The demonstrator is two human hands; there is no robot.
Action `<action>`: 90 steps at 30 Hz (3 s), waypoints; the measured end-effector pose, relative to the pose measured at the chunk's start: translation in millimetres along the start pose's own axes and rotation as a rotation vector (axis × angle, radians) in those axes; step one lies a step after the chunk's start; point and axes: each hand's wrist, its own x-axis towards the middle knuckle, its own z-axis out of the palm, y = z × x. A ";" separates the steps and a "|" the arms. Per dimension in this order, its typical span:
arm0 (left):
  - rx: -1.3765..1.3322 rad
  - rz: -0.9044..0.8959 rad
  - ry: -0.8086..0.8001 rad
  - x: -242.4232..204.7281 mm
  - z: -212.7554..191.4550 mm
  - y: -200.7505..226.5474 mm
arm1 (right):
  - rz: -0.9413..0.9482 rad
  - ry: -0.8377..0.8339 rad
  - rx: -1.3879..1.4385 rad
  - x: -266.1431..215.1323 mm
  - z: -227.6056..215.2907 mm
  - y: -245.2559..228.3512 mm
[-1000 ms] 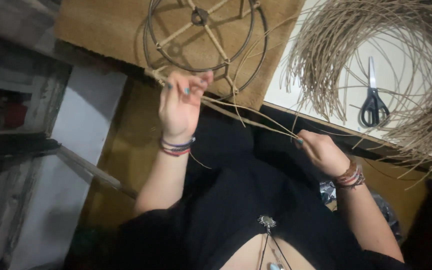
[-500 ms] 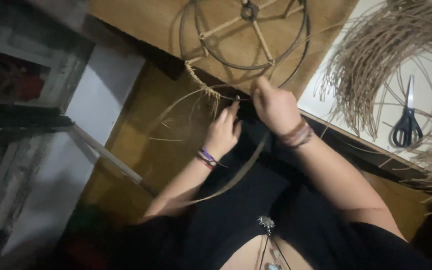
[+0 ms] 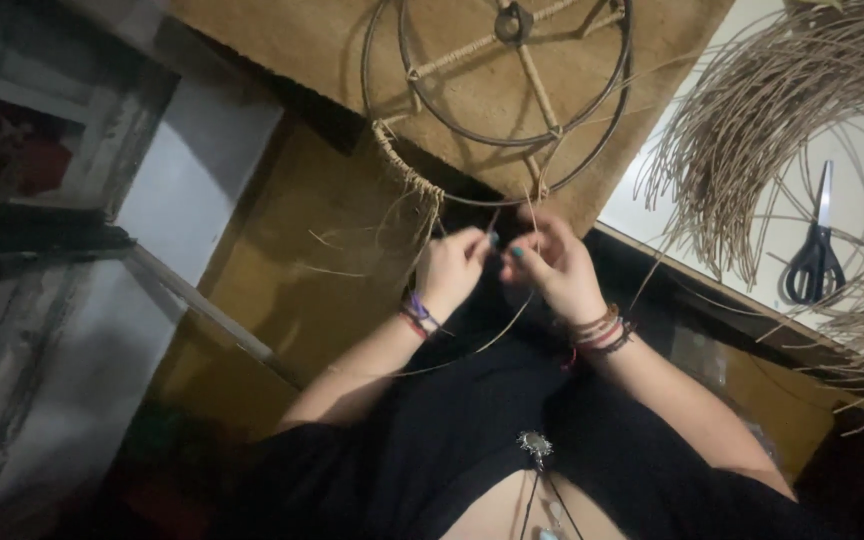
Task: Weaving thin strands of material around a circular wire frame to create a decorative object, including measuring and cutting the material.
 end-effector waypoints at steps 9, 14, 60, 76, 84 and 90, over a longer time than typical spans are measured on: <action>-0.149 0.628 -0.083 -9.8 -85.3 96.6 | -0.400 -0.180 -0.954 4.6 -33.5 15.8; -0.157 0.298 -0.092 49.5 -36.0 65.3 | -0.675 0.186 -1.170 6.4 -20.4 -2.7; -0.246 0.358 0.381 89.4 -38.9 17.7 | 0.106 -0.092 0.625 20.0 2.5 49.1; -0.050 0.483 0.328 57.9 -72.7 34.8 | 0.276 -0.243 0.748 18.6 -20.8 80.6; -0.486 0.377 -0.650 -15.4 -77.9 33.0 | 0.417 -0.433 0.827 25.5 -7.3 94.1; -1.111 -0.188 -0.289 17.4 7.9 -11.6 | 0.206 -0.327 -0.198 19.3 -10.1 57.7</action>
